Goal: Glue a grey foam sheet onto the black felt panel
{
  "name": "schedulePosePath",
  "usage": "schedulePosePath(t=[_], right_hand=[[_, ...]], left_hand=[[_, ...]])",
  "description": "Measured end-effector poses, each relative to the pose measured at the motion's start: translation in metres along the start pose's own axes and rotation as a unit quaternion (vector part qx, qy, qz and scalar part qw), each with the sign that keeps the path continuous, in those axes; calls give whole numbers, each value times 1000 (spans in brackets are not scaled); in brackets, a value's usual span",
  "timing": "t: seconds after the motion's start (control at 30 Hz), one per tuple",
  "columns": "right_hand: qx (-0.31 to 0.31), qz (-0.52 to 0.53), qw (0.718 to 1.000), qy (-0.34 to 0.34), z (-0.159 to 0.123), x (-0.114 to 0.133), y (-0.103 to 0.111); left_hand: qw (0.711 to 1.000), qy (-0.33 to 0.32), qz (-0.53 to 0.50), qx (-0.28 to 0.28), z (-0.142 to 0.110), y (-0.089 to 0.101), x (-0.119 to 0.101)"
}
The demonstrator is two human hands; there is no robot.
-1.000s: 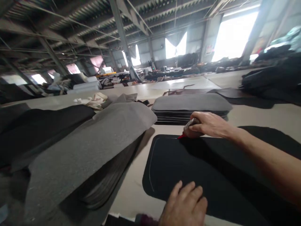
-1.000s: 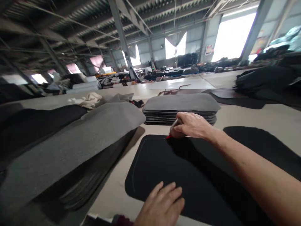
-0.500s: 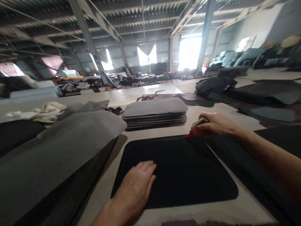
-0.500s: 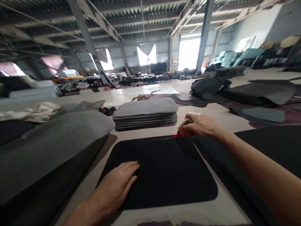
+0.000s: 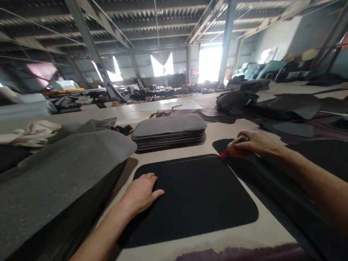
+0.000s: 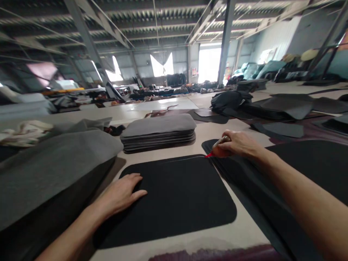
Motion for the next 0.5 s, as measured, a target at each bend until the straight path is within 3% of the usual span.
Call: schedulePosePath(t=[0.23,0.5], right_hand=[[25,5,999,31,-24,8,10],[46,52,998,3,-91,18,18]], left_hand=[[1000,-13,17,-7,7,1,-1],[1000,-10,27,-6,9,-1,1]])
Point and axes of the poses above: each hand's wrist, its own z-axis towards the middle knuckle, its own y-axis out of the back of the hand, x = y × z, the point moved 7 cm from there along z, towards the middle knuckle, and after that the axes turned 10 degrees about y, right-handed, at the moved point
